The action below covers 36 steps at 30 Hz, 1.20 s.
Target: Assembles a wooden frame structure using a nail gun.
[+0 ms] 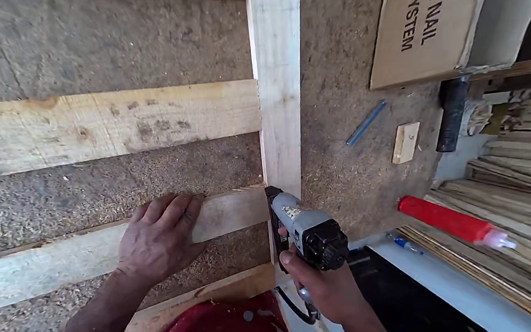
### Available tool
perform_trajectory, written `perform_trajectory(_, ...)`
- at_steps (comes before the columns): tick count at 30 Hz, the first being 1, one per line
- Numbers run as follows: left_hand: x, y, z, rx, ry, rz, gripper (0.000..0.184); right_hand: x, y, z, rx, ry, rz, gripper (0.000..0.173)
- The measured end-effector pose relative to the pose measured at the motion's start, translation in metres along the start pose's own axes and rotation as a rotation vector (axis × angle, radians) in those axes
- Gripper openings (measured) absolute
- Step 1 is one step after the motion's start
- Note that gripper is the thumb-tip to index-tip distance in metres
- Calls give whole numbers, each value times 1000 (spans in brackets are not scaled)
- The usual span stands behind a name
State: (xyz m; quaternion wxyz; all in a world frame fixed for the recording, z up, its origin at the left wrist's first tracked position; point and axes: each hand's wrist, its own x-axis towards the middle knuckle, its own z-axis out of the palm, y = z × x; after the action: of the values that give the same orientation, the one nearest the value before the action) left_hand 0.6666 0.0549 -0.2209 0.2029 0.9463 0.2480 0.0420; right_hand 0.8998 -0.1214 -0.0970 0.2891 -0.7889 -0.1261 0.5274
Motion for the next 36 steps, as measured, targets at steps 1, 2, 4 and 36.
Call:
perform_trajectory(1, 0, 0, 1, 5, 7, 2, 80, 0, -1, 1, -16, 2, 5, 42)
perform_trajectory(2, -1, 0, 1, 6, 13, 2, 80, -1, -2, 1, -29, 5, 11, 42)
perform_trajectory(4, -2, 0, 1, 11, 14, 6, 80, -1, -3, 4, -33, 9, 22, 40)
perform_trajectory(36, -4, 0, 0, 2, 10, -8, 84, -43, 47, 6, 36, -7, -3, 44)
